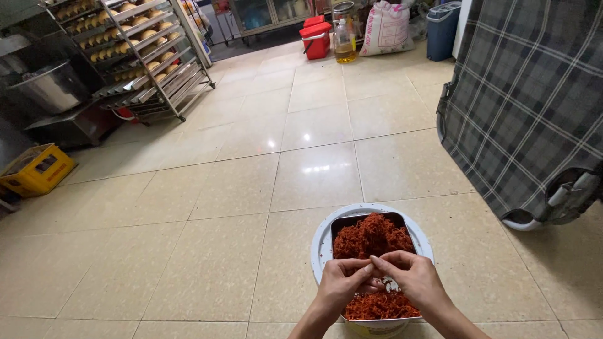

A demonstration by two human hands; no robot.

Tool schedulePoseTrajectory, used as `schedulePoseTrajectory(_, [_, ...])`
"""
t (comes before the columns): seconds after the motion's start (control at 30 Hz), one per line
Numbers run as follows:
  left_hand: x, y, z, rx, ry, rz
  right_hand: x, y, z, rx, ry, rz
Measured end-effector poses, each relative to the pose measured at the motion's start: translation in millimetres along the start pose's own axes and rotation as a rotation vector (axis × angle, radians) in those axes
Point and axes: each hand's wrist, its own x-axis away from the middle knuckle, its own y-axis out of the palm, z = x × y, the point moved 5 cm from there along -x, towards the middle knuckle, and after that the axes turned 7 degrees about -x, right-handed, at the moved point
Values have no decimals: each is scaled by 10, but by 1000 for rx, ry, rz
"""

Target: Sorting and removing impurities from a tray of dried orange-red ingredients.

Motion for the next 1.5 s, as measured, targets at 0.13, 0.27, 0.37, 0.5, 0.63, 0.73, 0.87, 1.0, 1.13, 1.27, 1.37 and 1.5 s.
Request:
schedulePoseTrajectory(0.13, [-20, 31, 0, -38, 44, 4, -15, -7, 12, -113, 23, 0])
schedulePoseTrajectory(0.27, [-25, 30, -5, -67, 61, 5, -15, -3, -41, -78, -30, -22])
schedulePoseTrajectory(0.37, [-36, 1, -32, -88, 81, -16, 2, 1, -76, -66, -74, -31])
schedulePoseTrajectory(0.5, [27, -11, 76, -88, 117, -45, 28, 33, -127, -119, -90, -66])
schedulePoseTrajectory(0.63, [128, -50, 260, -95, 153, -81, 135, 63, -278, -66, -114, -100])
schedulePoseTrajectory(0.73, [264, -80, 358, -81, 185, -152, 242, 129, -349, 47, -129, -133])
schedulePoseTrajectory(0.87, [392, -103, 486, -37, 273, -245, 447, 212, -541, 203, -190, -68])
schedulePoseTrajectory(1.0, [447, -151, 560, 64, 285, -261, 657, 325, -757, 308, -233, -8])
schedulePoseTrajectory(1.13, [438, -167, 559, 132, 260, -236, 665, 355, -837, 343, -257, -20])
schedulePoseTrajectory(1.27, [218, -180, 216, 294, 237, -212, 547, 322, -699, 677, -854, 60])
schedulePoseTrajectory(1.37, [209, -216, 70, 424, 183, -159, 699, 405, -727, 566, -947, 40])
schedulePoseTrajectory(1.5, [236, -327, 120, 468, 98, -85, 652, 337, -864, 157, -408, -8])
